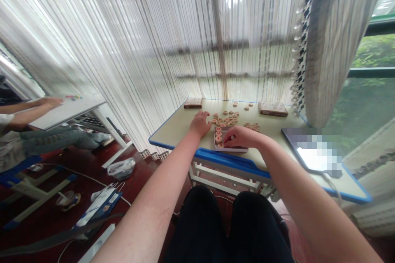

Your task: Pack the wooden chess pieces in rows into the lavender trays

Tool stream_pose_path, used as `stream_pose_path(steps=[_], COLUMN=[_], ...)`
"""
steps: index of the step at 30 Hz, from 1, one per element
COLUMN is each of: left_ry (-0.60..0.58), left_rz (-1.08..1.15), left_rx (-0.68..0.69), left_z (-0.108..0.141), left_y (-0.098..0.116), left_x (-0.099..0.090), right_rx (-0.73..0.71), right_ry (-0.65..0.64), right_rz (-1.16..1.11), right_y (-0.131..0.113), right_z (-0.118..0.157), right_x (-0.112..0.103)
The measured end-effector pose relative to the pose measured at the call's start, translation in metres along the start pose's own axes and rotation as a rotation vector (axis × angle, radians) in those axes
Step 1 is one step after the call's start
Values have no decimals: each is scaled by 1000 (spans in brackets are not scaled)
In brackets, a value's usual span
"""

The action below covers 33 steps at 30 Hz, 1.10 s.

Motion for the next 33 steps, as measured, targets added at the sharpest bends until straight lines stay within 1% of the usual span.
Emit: stream_pose_path(steps=[6, 10, 11, 14, 18, 21, 23, 24, 26, 28, 31, 33], left_ry=[-15, -3, 1, 7, -8, -63, -114, -136, -168, -180, -164, -155], left_rz=[-19, -21, -19, -15, -24, -26, -29, -30, -27, -15, 4, 15], left_rx=[2, 15, 20, 26, 15, 40, 100, 132, 179, 186, 144, 112], left_z=[0, 1, 1, 1, 0, -2, -3, -4, -4, -5, -5, -4], left_y=[-1, -2, -2, -2, -4, -3, 1, 4, 7, 7, 3, 1], left_x=[2, 3, 3, 4, 6, 13, 20, 23, 28, 31, 29, 27], right_rx=[-5, 23, 44, 117, 157, 264, 325, 346, 377, 383, 392, 463], right_ry=[15, 16, 40, 164, 313, 490, 608, 641, 664, 657, 693, 753], right_rz=[0, 2, 17, 65, 79, 148, 218, 244, 266, 262, 248, 237], right_y=[-3, -1, 1, 7, 12, 32, 47, 53, 64, 71, 76, 84], right_z=[-2, -2, -2, 0, 2, 6, 10, 11, 10, 8, 10, 17], right_x=[1, 0, -3, -17, -33, -51, -63, -67, -69, -68, -70, -74])
Point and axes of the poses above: each hand's wrist, its own z-axis away from the middle knuckle, its own x-axis out of the palm, y = z × x, the point moved 10 cm from there along -z, towards the middle knuckle, and after that the axes turned 4 degrees about x, right-handed, at the moved point
